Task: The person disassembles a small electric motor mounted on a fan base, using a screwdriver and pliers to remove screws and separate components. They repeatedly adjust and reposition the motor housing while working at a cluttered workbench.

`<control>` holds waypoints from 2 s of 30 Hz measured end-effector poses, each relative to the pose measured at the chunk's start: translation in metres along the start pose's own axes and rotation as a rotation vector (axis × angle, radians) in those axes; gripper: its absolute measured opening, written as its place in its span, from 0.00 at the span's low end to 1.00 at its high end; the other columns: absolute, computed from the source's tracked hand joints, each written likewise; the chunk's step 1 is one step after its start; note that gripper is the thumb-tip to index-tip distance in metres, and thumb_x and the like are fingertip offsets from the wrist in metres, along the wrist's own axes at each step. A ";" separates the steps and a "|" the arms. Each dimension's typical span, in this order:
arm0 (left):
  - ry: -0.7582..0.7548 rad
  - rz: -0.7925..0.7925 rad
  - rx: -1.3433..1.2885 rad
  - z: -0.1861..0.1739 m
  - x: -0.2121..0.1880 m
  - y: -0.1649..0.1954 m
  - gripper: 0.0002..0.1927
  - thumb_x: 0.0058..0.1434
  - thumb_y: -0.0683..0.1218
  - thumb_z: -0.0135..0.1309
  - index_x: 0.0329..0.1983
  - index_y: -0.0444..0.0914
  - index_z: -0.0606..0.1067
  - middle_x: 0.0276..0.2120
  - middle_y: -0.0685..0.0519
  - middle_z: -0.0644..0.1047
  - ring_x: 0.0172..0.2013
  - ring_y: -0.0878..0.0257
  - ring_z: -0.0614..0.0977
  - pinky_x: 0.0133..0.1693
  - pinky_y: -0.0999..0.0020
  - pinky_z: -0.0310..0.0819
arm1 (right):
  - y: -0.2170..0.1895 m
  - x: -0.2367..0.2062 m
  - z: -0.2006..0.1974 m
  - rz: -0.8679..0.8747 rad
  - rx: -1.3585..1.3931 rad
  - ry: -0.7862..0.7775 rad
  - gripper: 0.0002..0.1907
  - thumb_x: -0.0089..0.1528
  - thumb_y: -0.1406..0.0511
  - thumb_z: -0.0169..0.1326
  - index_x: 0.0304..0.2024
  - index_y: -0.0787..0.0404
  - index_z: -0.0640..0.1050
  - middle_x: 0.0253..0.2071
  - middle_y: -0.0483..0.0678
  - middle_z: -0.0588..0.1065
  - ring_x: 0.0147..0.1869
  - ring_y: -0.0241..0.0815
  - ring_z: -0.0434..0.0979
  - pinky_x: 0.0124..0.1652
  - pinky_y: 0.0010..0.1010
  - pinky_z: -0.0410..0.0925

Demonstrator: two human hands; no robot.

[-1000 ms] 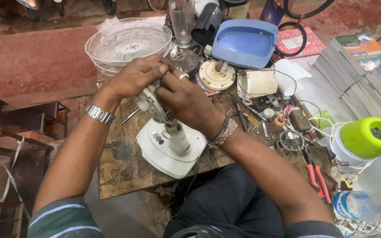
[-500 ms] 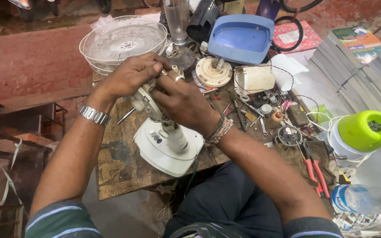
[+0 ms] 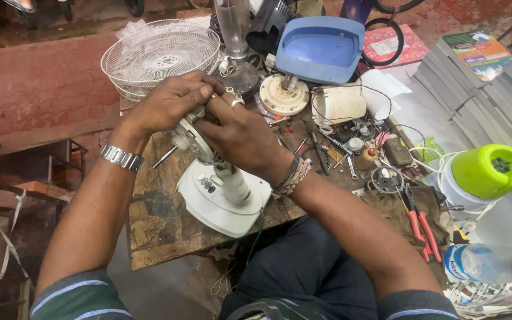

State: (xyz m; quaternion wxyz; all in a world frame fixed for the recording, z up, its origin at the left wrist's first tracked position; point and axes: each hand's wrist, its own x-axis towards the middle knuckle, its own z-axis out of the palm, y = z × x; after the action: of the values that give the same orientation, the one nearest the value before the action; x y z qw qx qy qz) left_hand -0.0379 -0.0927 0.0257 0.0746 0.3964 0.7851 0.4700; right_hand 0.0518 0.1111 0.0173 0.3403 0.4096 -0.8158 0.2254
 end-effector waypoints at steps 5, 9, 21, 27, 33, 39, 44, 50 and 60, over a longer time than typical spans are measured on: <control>0.025 -0.097 -0.088 0.002 -0.001 0.000 0.24 0.72 0.59 0.45 0.50 0.36 0.79 0.44 0.50 0.78 0.40 0.65 0.80 0.43 0.70 0.75 | -0.002 0.004 -0.001 0.035 -0.007 0.007 0.07 0.58 0.67 0.60 0.39 0.58 0.81 0.50 0.52 0.73 0.60 0.48 0.76 0.39 0.35 0.73; -0.009 0.023 -0.045 0.002 0.000 0.000 0.27 0.75 0.60 0.44 0.46 0.32 0.80 0.47 0.51 0.76 0.42 0.65 0.79 0.44 0.70 0.75 | -0.003 0.002 -0.001 0.039 0.010 0.014 0.06 0.58 0.66 0.60 0.38 0.58 0.80 0.52 0.52 0.71 0.62 0.47 0.75 0.43 0.36 0.74; 0.002 0.031 0.031 -0.002 -0.003 0.001 0.28 0.74 0.61 0.44 0.33 0.35 0.80 0.49 0.51 0.78 0.50 0.61 0.79 0.50 0.65 0.74 | 0.000 -0.006 0.005 0.014 0.069 0.043 0.04 0.61 0.67 0.59 0.38 0.58 0.77 0.43 0.47 0.69 0.48 0.48 0.73 0.44 0.37 0.71; -0.001 0.040 -0.025 -0.001 -0.004 0.003 0.24 0.74 0.59 0.46 0.44 0.35 0.81 0.48 0.52 0.77 0.48 0.63 0.78 0.50 0.67 0.74 | -0.005 -0.003 0.004 0.023 0.072 0.043 0.07 0.62 0.68 0.60 0.38 0.60 0.73 0.43 0.48 0.68 0.50 0.49 0.74 0.43 0.37 0.72; 0.006 -0.011 -0.061 0.002 -0.004 0.005 0.24 0.74 0.59 0.46 0.45 0.36 0.82 0.47 0.52 0.77 0.44 0.65 0.77 0.46 0.68 0.74 | -0.003 -0.006 0.004 -0.004 0.087 0.063 0.09 0.61 0.68 0.60 0.39 0.60 0.72 0.42 0.49 0.69 0.50 0.50 0.75 0.43 0.37 0.72; 0.005 -0.108 -0.058 -0.002 -0.008 -0.003 0.24 0.71 0.61 0.44 0.51 0.39 0.79 0.45 0.53 0.79 0.44 0.65 0.82 0.49 0.68 0.77 | 0.008 -0.009 0.002 0.167 0.315 0.170 0.09 0.60 0.69 0.64 0.43 0.59 0.79 0.38 0.46 0.77 0.42 0.42 0.78 0.42 0.33 0.72; -0.030 0.003 -0.107 -0.007 -0.009 -0.012 0.26 0.73 0.61 0.45 0.49 0.35 0.80 0.47 0.52 0.76 0.46 0.63 0.79 0.50 0.65 0.76 | 0.008 -0.009 0.001 0.265 0.413 0.150 0.10 0.63 0.71 0.63 0.46 0.58 0.81 0.43 0.48 0.79 0.43 0.42 0.82 0.41 0.31 0.74; -0.017 0.042 -0.036 -0.010 -0.011 -0.013 0.29 0.74 0.62 0.43 0.41 0.33 0.81 0.47 0.53 0.76 0.45 0.64 0.77 0.47 0.69 0.74 | -0.003 -0.004 0.013 0.035 0.233 0.097 0.13 0.58 0.72 0.64 0.46 0.58 0.80 0.42 0.48 0.74 0.48 0.51 0.75 0.47 0.40 0.70; -0.028 0.010 -0.045 -0.011 -0.009 -0.009 0.27 0.72 0.62 0.44 0.45 0.35 0.81 0.50 0.52 0.77 0.51 0.61 0.79 0.52 0.65 0.76 | -0.012 0.007 0.013 -0.052 0.001 -0.050 0.05 0.63 0.70 0.56 0.41 0.64 0.76 0.39 0.51 0.67 0.42 0.49 0.71 0.39 0.39 0.67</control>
State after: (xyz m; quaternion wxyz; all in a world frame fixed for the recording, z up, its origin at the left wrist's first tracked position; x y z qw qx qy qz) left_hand -0.0421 -0.1091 0.0223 0.0918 0.4052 0.7712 0.4824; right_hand 0.0536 0.0923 0.0149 0.3255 0.4365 -0.8130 0.2064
